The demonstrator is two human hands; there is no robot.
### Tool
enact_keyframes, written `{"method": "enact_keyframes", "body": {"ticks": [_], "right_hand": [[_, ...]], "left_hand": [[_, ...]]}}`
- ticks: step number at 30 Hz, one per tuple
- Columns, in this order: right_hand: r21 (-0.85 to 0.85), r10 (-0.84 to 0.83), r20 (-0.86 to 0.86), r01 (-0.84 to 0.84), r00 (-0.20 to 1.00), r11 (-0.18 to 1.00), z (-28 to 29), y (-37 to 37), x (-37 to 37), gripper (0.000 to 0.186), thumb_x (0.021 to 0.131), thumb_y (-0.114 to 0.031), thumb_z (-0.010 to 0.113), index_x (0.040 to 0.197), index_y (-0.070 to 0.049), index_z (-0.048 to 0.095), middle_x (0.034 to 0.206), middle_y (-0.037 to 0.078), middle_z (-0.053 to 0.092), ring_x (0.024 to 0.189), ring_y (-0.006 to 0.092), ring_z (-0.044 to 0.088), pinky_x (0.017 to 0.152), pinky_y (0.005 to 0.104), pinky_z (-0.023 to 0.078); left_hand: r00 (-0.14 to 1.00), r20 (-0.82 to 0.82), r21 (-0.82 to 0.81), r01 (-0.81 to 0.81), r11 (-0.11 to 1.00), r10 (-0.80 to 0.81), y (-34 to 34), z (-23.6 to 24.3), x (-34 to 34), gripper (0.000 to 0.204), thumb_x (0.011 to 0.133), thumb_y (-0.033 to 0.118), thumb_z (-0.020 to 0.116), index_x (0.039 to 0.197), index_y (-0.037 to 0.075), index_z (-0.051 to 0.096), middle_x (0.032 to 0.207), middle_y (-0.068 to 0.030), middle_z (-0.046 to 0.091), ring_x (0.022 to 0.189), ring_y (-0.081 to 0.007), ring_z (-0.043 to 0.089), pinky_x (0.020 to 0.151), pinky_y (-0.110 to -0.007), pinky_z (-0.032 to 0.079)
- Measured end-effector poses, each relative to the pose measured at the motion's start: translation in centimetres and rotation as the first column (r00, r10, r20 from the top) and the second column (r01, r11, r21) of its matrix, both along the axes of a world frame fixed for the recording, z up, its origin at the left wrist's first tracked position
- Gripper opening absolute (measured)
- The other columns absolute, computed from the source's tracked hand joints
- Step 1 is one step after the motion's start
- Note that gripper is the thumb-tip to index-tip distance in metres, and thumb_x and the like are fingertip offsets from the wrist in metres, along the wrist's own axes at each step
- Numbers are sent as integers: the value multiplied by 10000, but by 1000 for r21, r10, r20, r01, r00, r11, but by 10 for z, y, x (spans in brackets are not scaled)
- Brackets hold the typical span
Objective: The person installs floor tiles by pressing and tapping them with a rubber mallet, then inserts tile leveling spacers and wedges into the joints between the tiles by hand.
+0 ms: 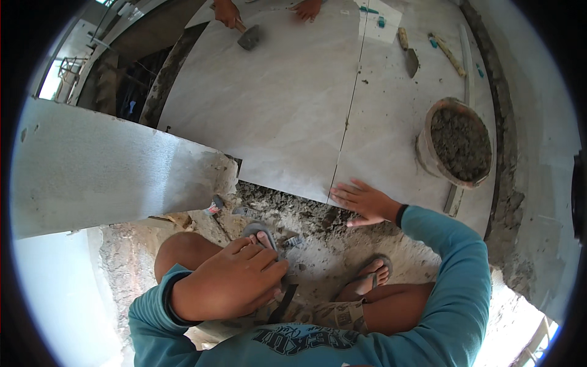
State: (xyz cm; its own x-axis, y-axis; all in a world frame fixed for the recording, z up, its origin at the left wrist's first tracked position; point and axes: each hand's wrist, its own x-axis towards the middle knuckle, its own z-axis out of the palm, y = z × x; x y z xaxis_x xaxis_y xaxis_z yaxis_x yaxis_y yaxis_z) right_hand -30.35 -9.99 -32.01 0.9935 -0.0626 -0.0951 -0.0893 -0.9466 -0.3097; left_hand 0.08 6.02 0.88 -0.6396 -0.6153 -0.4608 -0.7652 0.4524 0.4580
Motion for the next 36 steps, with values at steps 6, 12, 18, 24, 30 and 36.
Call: {"method": "enact_keyframes", "body": {"ticks": [6, 12, 18, 24, 30, 36], "right_hand": [[0, -32, -29, 32, 999, 999, 9, 4, -23, 858, 1034, -649, 438, 1666, -122, 195, 1738, 66, 173, 1602, 264, 162, 1292, 519, 138], [-41, 8, 25, -7, 1000, 999, 2, -6, 21, 829, 1040, -625, 447, 1666, -143, 196, 1736, 60, 177, 1601, 268, 164, 1292, 512, 164], [0, 0, 40, 0, 999, 1000, 2, -24, -2, 749, 1055, -569, 457, 1647, -149, 271, 1725, 80, 205, 1582, 277, 217, 1286, 513, 190], [62, -327, 32, 325, 944, 944, 10, -49, -59, 680, 1078, -484, 460, 1631, -124, 300, 1710, 117, 232, 1575, 301, 226, 1268, 518, 206], [-60, -566, 62, 569, 822, 820, 1, -66, -69, 711, 1069, -469, 487, 1639, -102, 273, 1705, 158, 221, 1574, 340, 211, 1270, 523, 178], [24, -590, 169, 595, 790, 804, -3, -73, -57, 734, 1062, -485, 492, 1645, -105, 261, 1707, 177, 206, 1571, 361, 211, 1267, 530, 180]], "left_hand": [[1000, -17, -26, 12, 1000, -12, -1, -5, 3, 466, 956, 290, 684, 1337, 52, 558, 1260, -145, 620, 1160, -351, 631, 1026, -498, 471], [994, -111, -131, 9, 991, -24, -1, -4, -3, 343, 907, 223, 712, 1169, 32, 600, 1029, -135, 623, 985, -348, 642, 968, -478, 481], [998, -65, -65, -2, 998, -2, -2, 1, 0, 403, 952, 272, 681, 1276, 54, 583, 1229, -164, 639, 1134, -364, 638, 1003, -486, 477], [999, -37, -41, -28, 999, 26, -1, 2, 6, 387, 949, 275, 695, 1250, 51, 603, 1271, -155, 644, 1138, -351, 647, 999, -463, 481], [1000, -19, -18, 13, 1000, -14, -5, 4, -3, 388, 937, 280, 713, 1235, 51, 616, 1262, -153, 646, 1134, -340, 648, 988, -460, 488], [997, -79, -88, -12, 996, 5, -1, 1, 4, 392, 932, 258, 706, 1244, 43, 607, 1155, -141, 633, 1071, -320, 654, 938, -459, 490]]}}
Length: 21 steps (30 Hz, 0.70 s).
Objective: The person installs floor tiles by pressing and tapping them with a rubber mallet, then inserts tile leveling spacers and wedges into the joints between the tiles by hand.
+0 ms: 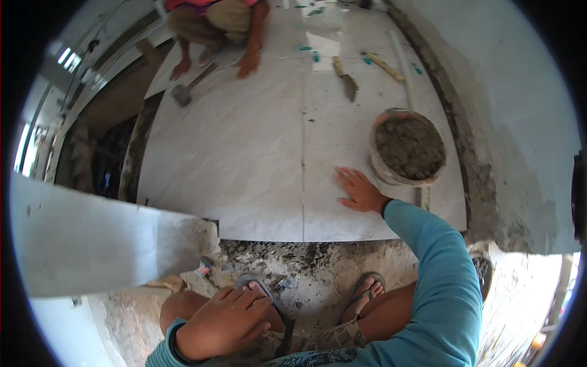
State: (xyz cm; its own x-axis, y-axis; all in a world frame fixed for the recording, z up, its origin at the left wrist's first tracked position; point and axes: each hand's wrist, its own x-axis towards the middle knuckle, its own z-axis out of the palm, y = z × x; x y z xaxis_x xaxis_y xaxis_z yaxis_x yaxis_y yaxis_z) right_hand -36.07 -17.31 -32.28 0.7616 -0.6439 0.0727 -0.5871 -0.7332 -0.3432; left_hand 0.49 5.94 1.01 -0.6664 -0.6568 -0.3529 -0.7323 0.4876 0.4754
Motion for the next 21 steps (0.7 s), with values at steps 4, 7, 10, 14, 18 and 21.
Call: {"method": "enact_keyframes", "body": {"ticks": [4, 7, 10, 14, 18, 21], "right_hand": [[-9, 22, -95, -23, 995, 1000, 6, 1, -5, 732, 1057, -479, 507, 1641, -103, 276, 1705, 182, 213, 1566, 372, 217, 1266, 533, 179], [-15, 33, -122, -35, 992, 999, 7, 1, 3, 727, 1048, -464, 528, 1635, -103, 296, 1699, 183, 233, 1562, 382, 221, 1262, 534, 183], [19, 11, -67, -10, 998, 1000, 10, 0, 7, 735, 1034, -451, 548, 1628, -92, 306, 1691, 191, 251, 1558, 386, 229, 1256, 541, 185], [3, 8, -100, -8, 995, 1000, 9, 0, 8, 733, 1026, -431, 553, 1622, -76, 314, 1686, 207, 256, 1555, 395, 232, 1251, 554, 178], [33, -13, -59, 15, 998, 999, 6, 1, 5, 688, 1030, -415, 536, 1617, -108, 348, 1688, 214, 249, 1557, 402, 221, 1248, 564, 164], [-20, -31, -113, 29, 993, 999, 5, 2, 2, 677, 1029, -420, 529, 1613, -119, 366, 1683, 217, 261, 1556, 405, 226, 1244, 570, 154]], "left_hand": [[999, 9, 21, -37, 999, 36, -4, -7, -1, 350, 938, 258, 700, 1201, 46, 607, 1117, -148, 635, 1064, -317, 657, 944, -462, 481], [999, -47, -77, -22, 997, 18, 1, -9, 3, 320, 942, 259, 696, 1162, 45, 604, 1048, -145, 634, 1015, -320, 660, 948, -457, 473], [999, 50, -35, 8, 999, -6, 0, -4, 3, 387, 966, 305, 672, 1236, 39, 595, 1150, -161, 640, 1089, -339, 647, 970, -460, 485], [998, 53, 33, 13, 999, -14, 4, -7, 4, 371, 989, 318, 656, 1227, 40, 599, 1116, -160, 633, 1116, -360, 639, 983, -464, 480], [998, 57, 15, 24, 1000, -24, 5, -11, 3, 357, 1008, 325, 636, 1209, 32, 598, 1102, -158, 628, 1107, -374, 636, 1007, -473, 468], [1000, 27, 20, 14, 1000, -15, 6, -12, 3, 352, 1010, 321, 633, 1204, 30, 595, 1101, -155, 626, 1087, -364, 637, 1015, -478, 462]]}}
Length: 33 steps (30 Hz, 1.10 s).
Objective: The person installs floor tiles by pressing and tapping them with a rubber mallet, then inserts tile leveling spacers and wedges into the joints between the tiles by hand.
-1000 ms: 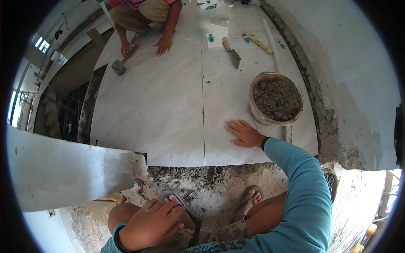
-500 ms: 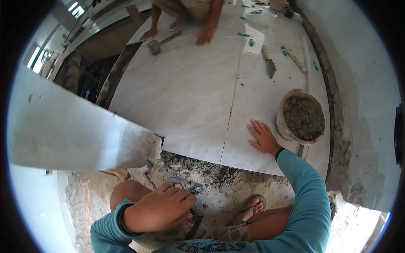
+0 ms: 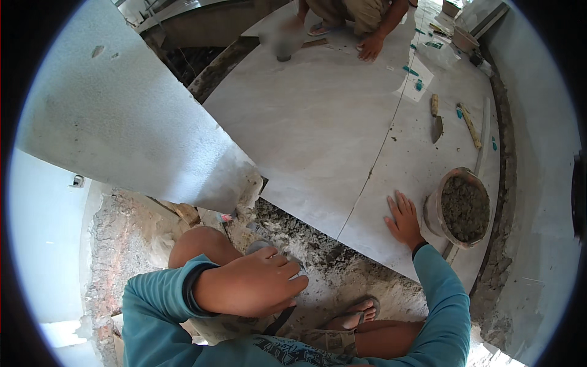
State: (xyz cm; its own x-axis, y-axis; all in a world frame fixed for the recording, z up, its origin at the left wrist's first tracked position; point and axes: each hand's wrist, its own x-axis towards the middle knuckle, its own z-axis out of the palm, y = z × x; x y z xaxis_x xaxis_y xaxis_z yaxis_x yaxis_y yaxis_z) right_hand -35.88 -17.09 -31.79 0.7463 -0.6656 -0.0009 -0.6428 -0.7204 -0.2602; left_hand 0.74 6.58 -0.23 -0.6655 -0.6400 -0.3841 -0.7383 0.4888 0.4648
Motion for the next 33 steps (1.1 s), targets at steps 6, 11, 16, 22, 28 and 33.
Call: {"method": "enact_keyframes", "body": {"ticks": [6, 11, 16, 22, 28, 33], "right_hand": [[76, -3, 39, 0, 999, 997, -1, -9, -2, 690, 1027, -431, 536, 1612, -108, 365, 1687, 209, 247, 1548, 414, 231, 1240, 574, 155], [13, -56, 122, 55, 991, 998, -2, -8, 3, 717, 1018, -426, 561, 1614, -90, 347, 1674, 210, 277, 1542, 398, 250, 1239, 569, 161], [-114, -26, 20, 28, 999, 993, 0, -7, 6, 753, 1021, -421, 560, 1624, -56, 296, 1668, 206, 295, 1544, 381, 262, 1245, 558, 162], [87, -92, 92, 85, 991, 993, 0, -4, 6, 702, 1033, -445, 538, 1615, -104, 345, 1694, 174, 247, 1556, 383, 233, 1251, 555, 158], [-31, -39, 11, 40, 999, 999, 5, -6, 5, 694, 1046, -446, 518, 1609, -81, 339, 1682, 177, 275, 1554, 371, 239, 1253, 555, 158], [26, -64, 81, 62, 995, 998, -1, -10, 7, 687, 1036, -447, 532, 1604, -99, 365, 1683, 186, 268, 1555, 381, 234, 1252, 562, 166]], "left_hand": [[1000, 6, -31, 12, 999, -12, 0, 1, 1, 354, 1011, 321, 632, 1219, 38, 588, 1100, -146, 626, 1063, -346, 640, 1000, -474, 470], [1000, 6, -14, 15, 1000, -14, -2, 1, 1, 369, 1007, 320, 637, 1239, 38, 584, 1111, -154, 628, 1087, -351, 640, 992, -474, 478], [999, 24, 6, 24, 1000, -25, -3, 8, -1, 431, 998, 320, 644, 1306, 28, 569, 1159, -170, 633, 1124, -353, 639, 988, -473, 480], [998, 37, -5, 59, 998, -59, -4, 4, 0, 453, 991, 308, 649, 1336, 26, 566, 1197, -173, 633, 1103, -337, 643, 978, -456, 483], [999, 10, 17, 30, 999, -30, -7, 3, -1, 452, 979, 287, 667, 1335, 26, 570, 1221, -140, 631, 1090, -313, 641, 970, -450, 484], [999, -4, 6, 33, 999, -33, -12, 6, 0, 447, 967, 282, 674, 1324, 33, 571, 1218, -134, 625, 1073, -317, 641, 949, -448, 483]]}}
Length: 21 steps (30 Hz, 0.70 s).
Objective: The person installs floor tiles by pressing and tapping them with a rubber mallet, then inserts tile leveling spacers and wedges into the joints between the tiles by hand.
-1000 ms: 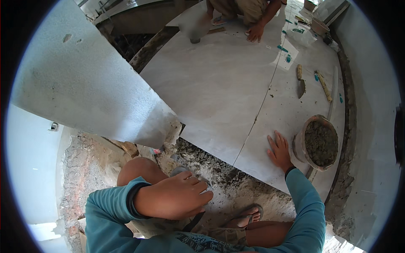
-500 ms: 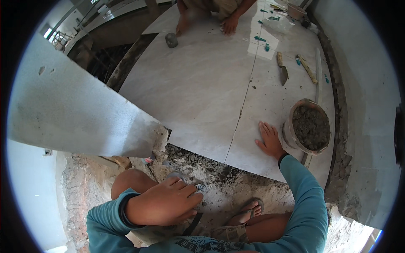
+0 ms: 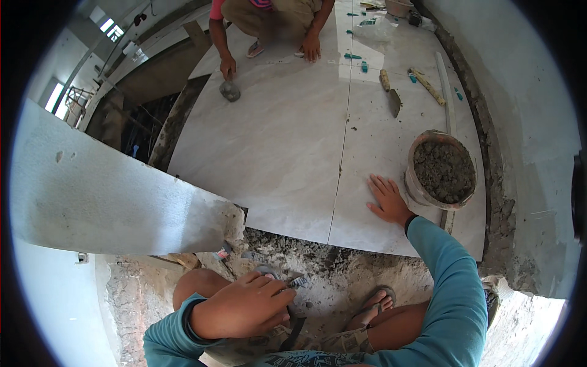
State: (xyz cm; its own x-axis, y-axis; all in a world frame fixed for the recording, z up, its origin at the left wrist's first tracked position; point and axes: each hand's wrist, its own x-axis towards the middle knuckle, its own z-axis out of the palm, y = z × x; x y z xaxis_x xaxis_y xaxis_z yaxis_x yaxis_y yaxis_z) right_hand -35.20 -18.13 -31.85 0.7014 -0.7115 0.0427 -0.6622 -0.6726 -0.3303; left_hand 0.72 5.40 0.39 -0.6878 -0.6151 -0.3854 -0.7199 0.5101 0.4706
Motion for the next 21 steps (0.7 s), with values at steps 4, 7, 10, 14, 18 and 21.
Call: {"method": "enact_keyframes", "body": {"ticks": [4, 7, 10, 14, 18, 21], "right_hand": [[-14, 22, -21, -23, 1000, 1000, 2, -2, -2, 728, 1015, -465, 555, 1607, -92, 357, 1677, 192, 285, 1552, 378, 251, 1246, 567, 182], [-6, 20, -12, -21, 1000, 1000, -5, 5, -3, 747, 1008, -488, 558, 1607, -89, 355, 1675, 197, 290, 1537, 388, 279, 1236, 565, 201], [-40, 24, 21, -23, 999, 999, -9, 7, -6, 744, 1017, -495, 543, 1610, -91, 348, 1673, 198, 294, 1534, 389, 280, 1236, 556, 202], [2, 23, 68, -23, 997, 1000, -2, 3, 0, 739, 1031, -499, 520, 1617, -90, 331, 1672, 205, 285, 1542, 387, 257, 1242, 550, 189], [46, 36, 114, -42, 993, 998, -3, -6, 3, 754, 1036, -514, 511, 1625, -89, 307, 1675, 220, 258, 1553, 385, 231, 1243, 555, 182], [-20, 43, -34, -44, 999, 999, 0, -7, 5, 775, 1037, -526, 507, 1635, -92, 275, 1680, 224, 242, 1558, 387, 218, 1249, 553, 174]], "left_hand": [[996, 84, 16, -5, 1000, 4, -4, 9, -1, 447, 968, 287, 667, 1320, 31, 567, 1205, -139, 628, 1071, -328, 642, 952, -455, 478], [999, 24, 27, 21, 999, -21, 4, -6, 4, 458, 980, 293, 649, 1343, 28, 558, 1183, -150, 634, 1072, -343, 644, 960, -466, 473], [1000, 13, 84, 24, 996, -25, -2, -14, 3, 517, 990, 316, 624, 1414, 35, 531, 1215, -170, 638, 1108, -368, 640, 986, -481, 468], [1000, 2, 37, 0, 999, 0, 2, -21, 7, 462, 1035, 359, 574, 1395, 71, 535, 1187, -163, 636, 1106, -371, 642, 986, -489, 472], [999, -8, 58, -35, 998, 35, 3, -20, 7, 435, 1040, 364, 566, 1365, 75, 546, 1203, -175, 637, 1117, -395, 639, 982, -497, 477], [997, 52, 112, -54, 992, 48, -1, -12, 2, 446, 1028, 358, 583, 1373, 79, 552, 1235, -178, 646, 1137, -392, 634, 998, -492, 472]]}}
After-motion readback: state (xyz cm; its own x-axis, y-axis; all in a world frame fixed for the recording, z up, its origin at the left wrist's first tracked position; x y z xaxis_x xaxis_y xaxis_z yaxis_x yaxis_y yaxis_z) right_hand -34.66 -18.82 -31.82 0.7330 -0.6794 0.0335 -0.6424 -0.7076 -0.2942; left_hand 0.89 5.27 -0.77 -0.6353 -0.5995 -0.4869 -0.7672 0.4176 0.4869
